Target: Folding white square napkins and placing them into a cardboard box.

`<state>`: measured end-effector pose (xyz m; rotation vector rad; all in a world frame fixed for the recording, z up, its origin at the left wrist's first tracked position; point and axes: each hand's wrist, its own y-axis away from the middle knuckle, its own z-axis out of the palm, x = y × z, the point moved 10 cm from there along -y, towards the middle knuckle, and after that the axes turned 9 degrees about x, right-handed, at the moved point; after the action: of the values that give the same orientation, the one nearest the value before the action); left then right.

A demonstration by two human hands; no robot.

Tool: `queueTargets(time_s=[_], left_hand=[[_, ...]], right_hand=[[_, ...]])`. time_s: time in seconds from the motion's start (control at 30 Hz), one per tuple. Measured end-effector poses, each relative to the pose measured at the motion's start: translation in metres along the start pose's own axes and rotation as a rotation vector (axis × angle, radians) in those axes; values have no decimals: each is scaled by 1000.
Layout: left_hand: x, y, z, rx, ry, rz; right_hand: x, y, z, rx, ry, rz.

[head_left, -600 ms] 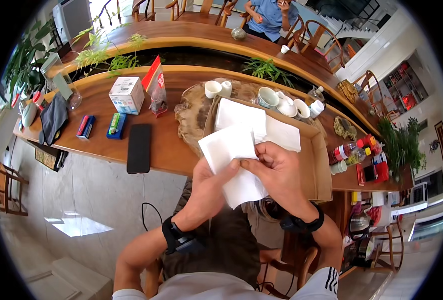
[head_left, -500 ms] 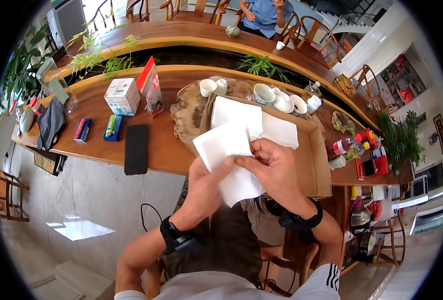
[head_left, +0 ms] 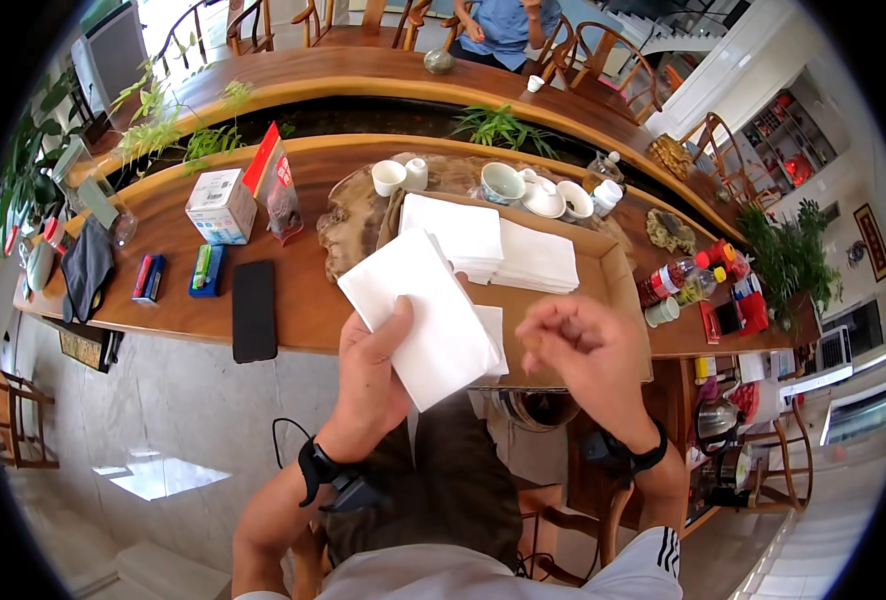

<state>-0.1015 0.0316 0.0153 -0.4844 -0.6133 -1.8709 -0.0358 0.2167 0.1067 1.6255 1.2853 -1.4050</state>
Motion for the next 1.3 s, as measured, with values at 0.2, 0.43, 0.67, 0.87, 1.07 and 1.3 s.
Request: queueTargets(time_s=[0.2, 0.43, 0.67, 0.87, 1.07, 1.3], left_hand=[[0, -1, -12, 17, -48, -6], [-9, -6, -7, 20, -65, -26], [0, -2, 1, -12, -46, 3], [-3, -2, 3, -8, -25, -10], [-2, 0, 2, -24, -3, -15], [-5, -2, -5, 21, 24, -29]], right_hand=[[-81, 87, 42, -680, -267, -319], [-102, 107, 31, -820, -595, -310], [-15, -33, -39, -92, 509, -252], [63, -116, -62, -197, 917, -359], [92, -137, -51, -231, 1055, -480], [107, -139, -38, -224, 1008, -401]])
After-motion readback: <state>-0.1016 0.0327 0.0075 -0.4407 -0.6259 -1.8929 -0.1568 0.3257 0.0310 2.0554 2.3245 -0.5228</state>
